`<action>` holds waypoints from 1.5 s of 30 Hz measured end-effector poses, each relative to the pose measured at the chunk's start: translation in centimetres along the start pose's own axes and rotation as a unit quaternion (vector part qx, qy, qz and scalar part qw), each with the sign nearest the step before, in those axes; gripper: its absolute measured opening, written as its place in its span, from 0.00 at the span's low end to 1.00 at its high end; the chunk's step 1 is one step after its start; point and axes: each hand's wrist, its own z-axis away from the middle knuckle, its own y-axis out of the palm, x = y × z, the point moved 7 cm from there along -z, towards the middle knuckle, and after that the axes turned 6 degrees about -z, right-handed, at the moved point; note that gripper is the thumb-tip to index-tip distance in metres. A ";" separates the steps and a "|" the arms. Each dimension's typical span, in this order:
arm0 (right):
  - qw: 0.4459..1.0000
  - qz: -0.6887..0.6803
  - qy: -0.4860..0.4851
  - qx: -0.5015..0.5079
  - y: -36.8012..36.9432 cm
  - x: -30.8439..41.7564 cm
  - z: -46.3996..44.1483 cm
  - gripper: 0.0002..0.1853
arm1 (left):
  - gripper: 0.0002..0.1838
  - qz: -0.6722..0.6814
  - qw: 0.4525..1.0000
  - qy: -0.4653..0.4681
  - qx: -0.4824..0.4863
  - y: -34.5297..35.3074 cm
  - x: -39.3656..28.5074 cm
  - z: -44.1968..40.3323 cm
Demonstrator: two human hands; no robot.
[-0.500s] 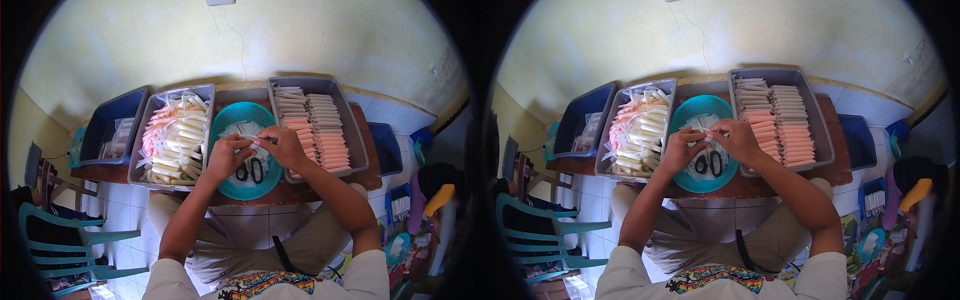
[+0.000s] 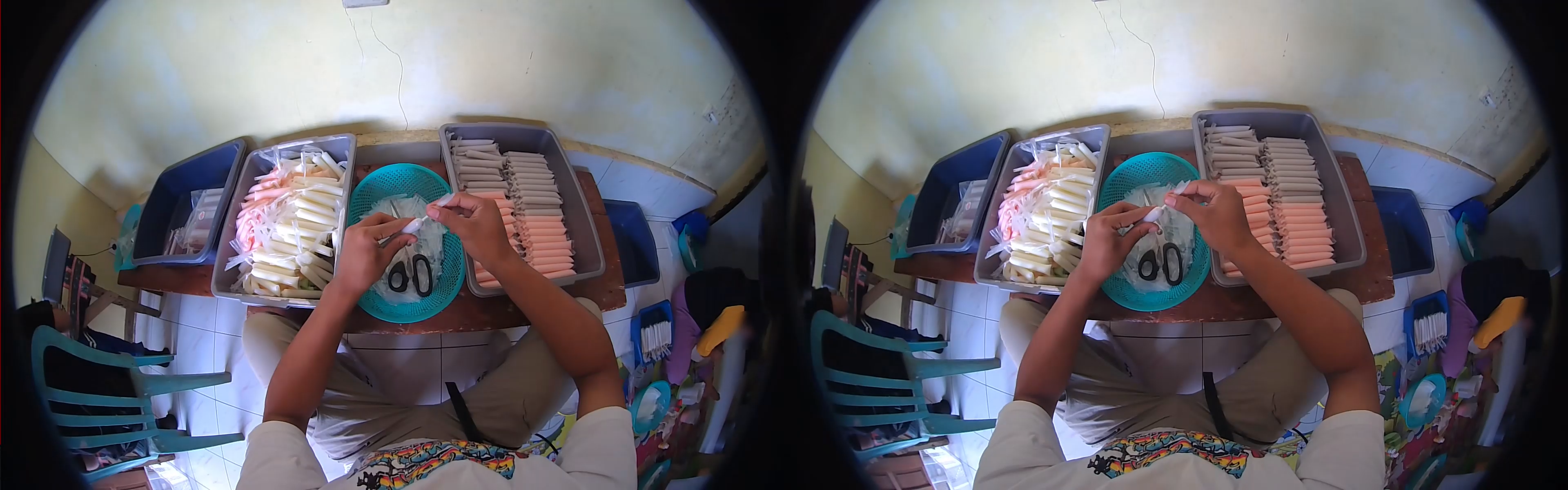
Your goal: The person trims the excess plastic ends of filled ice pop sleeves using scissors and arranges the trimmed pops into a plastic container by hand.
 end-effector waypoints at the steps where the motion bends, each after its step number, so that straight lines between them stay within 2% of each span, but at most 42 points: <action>1: 1.000 -0.020 0.004 -0.007 -0.1 0.2 0.1 0.11 | 0.19 -0.009 1.000 0.003 -0.005 -0.2 0.0 0.0; 5: 0.997 -0.067 0.013 -0.044 -0.3 1.0 0.5 0.12 | 0.20 -0.024 0.999 0.016 -0.021 -1.0 0.0 0.0; 11: 0.996 -0.061 0.000 -0.071 -0.3 1.5 0.6 0.14 | 0.19 -0.082 0.996 0.026 -0.019 -2.9 0.1 0.2; 18: 0.996 -0.064 0.012 -0.063 1.0 1.5 0.0 0.15 | 0.18 -0.081 0.997 0.016 -0.003 -4.6 0.7 0.4; 23: 0.998 -0.014 0.003 -0.064 1.6 1.0 -0.9 0.14 | 0.19 -0.100 0.994 0.000 -0.036 -4.8 1.7 1.1; 36: 0.998 -0.022 0.050 -0.028 1.5 -0.4 -2.0 0.18 | 0.19 -0.132 0.989 -0.011 -0.070 -4.4 2.3 1.1; 42: 0.992 0.050 0.107 0.046 2.9 -1.3 -0.7 0.26 | 0.16 -0.135 0.987 -0.015 -0.088 -4.6 2.3 1.1; 44: 0.965 0.237 0.056 0.099 4.5 -0.4 0.3 0.28 | 0.16 -0.145 0.984 -0.013 -0.099 -4.7 2.3 1.1; 45: 0.965 0.238 0.057 0.100 5.0 -0.8 0.6 0.28 | 0.16 -0.145 0.984 -0.013 -0.100 -4.6 2.4 1.1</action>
